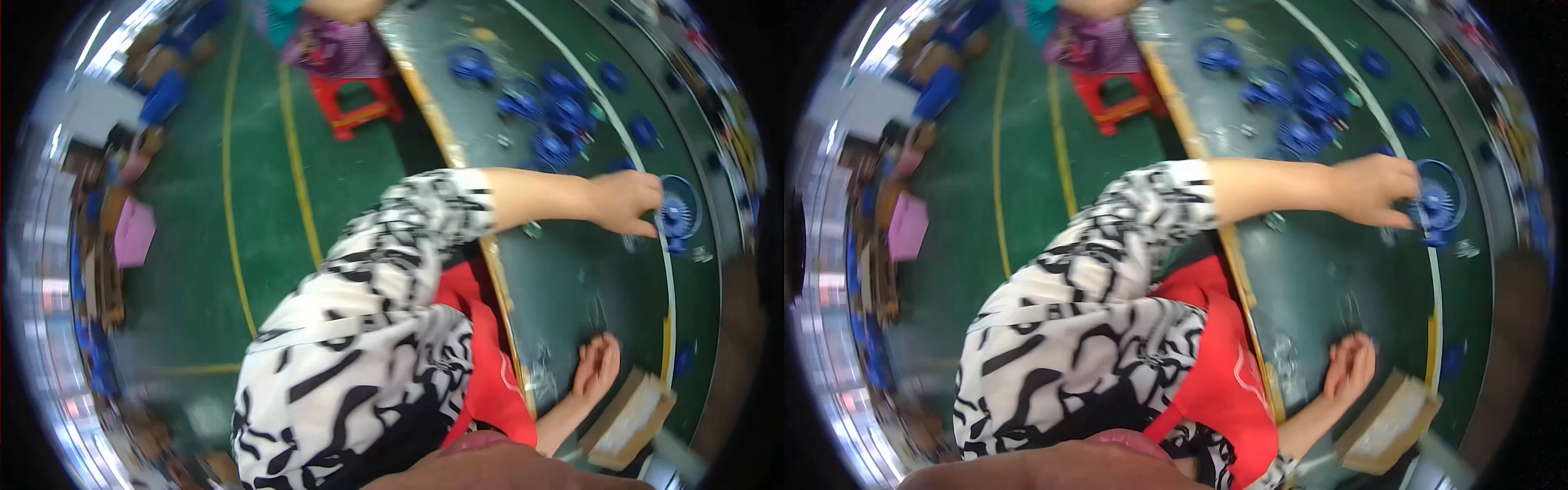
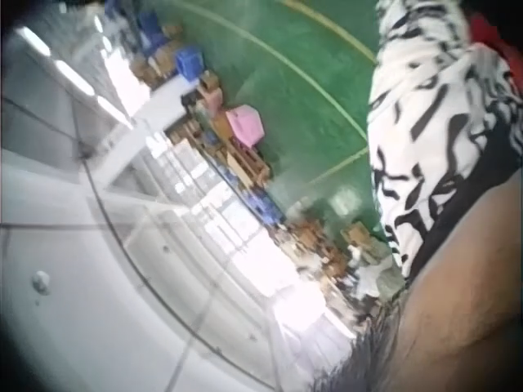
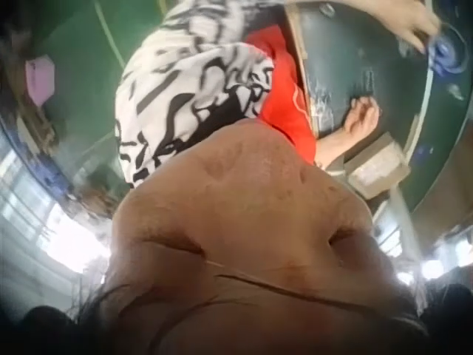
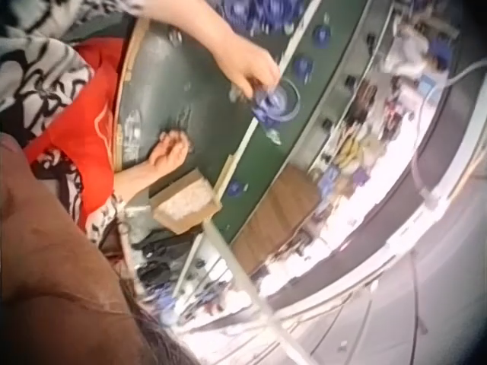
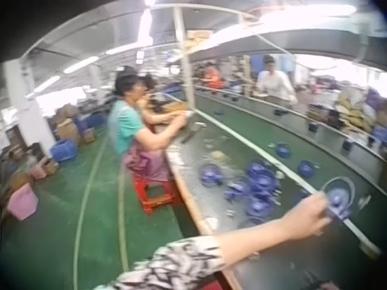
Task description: The person assembles mini fan parts by taking fan covers from a conveyor belt, fitting small components into them by hand, tapping them with a hammer, and placing the assembled fan covers back onto the conveyor belt.
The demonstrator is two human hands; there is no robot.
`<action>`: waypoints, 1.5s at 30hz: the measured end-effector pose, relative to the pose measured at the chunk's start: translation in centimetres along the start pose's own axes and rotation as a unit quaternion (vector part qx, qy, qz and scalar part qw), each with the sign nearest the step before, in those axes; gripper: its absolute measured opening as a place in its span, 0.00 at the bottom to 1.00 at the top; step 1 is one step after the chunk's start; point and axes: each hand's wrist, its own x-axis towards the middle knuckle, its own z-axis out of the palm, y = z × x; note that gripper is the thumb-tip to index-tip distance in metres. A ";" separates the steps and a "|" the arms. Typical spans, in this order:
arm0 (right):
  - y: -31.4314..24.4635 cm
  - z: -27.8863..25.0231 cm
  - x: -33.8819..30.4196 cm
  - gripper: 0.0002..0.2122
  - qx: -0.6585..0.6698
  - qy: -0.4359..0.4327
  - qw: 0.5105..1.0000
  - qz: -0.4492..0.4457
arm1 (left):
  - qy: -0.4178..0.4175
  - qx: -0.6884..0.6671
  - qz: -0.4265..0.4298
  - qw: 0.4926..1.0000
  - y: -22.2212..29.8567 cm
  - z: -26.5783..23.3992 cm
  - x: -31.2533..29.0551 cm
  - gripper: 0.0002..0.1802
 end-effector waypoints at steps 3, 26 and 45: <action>0.8 1.8 2.0 0.13 -0.009 0.035 0.998 0.046 | -0.063 -0.022 -0.013 0.998 4.3 -1.4 -4.7 0.16; 0.8 8.2 -2.9 0.10 -0.308 0.150 0.939 0.008 | -0.192 0.001 -0.144 0.971 15.6 2.2 -13.6 0.20; 1.8 10.2 -4.6 0.06 -0.347 0.168 0.922 0.016 | -0.114 -0.069 -0.207 0.969 15.1 4.4 -14.0 0.25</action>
